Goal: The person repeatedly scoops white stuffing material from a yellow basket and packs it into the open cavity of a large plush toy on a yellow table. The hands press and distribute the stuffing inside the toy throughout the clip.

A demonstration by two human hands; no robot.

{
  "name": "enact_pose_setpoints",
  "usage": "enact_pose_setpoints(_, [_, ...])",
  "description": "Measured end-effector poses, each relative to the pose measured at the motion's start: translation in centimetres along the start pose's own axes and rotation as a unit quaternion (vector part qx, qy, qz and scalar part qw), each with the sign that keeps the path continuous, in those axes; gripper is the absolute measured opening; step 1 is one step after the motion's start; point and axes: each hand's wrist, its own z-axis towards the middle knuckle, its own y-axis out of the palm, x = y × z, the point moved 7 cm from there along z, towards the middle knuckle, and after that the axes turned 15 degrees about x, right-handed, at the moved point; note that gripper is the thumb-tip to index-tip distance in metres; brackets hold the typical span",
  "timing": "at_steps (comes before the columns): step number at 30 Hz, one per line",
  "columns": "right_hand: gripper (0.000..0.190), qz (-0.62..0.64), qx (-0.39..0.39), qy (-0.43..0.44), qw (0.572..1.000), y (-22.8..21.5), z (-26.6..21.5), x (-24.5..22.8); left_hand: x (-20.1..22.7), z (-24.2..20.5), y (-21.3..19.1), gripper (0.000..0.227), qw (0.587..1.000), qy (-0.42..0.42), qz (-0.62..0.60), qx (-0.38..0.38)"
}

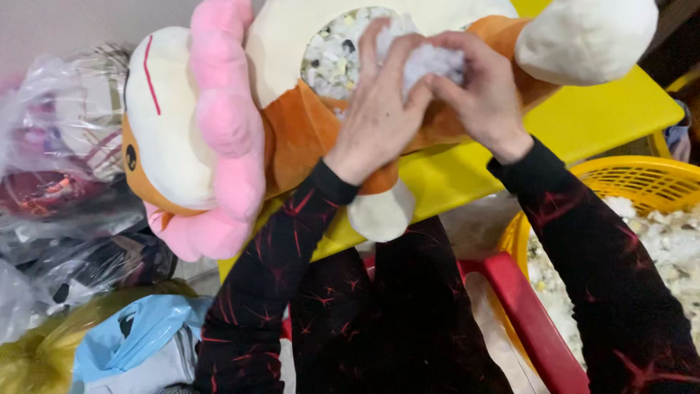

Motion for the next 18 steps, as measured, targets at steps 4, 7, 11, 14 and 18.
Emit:
enact_pose_setpoints(4, [0.042,-0.159,-0.017,-0.049,0.986,5.0,4.1,3.9,-3.4,3.4,-3.2,0.057,0.967,0.142,0.204,-0.065])
enact_pose_setpoints(7, [0.042,-0.264,-0.079,-0.123,0.953,7.6,4.7,5.5,-7.1,3.3,-2.2,0.052,0.925,0.232,0.264,-0.143])
enact_pose_setpoints(11, [0.034,-0.302,-0.137,-0.259,0.907,8.5,3.4,5.6,-12.9,2.8,-0.8,0.041,0.884,0.235,0.339,-0.221])
enact_pose_setpoints(14, [0.044,-0.282,-0.169,-0.231,0.916,7.7,3.1,6.1,-15.4,2.8,-0.9,0.032,0.875,0.202,0.356,-0.259])
enact_pose_setpoints(18, [0.052,-0.277,-0.279,-0.245,0.886,7.8,1.3,6.3,-16.4,3.0,-0.2,0.029,0.854,0.198,0.393,-0.277])
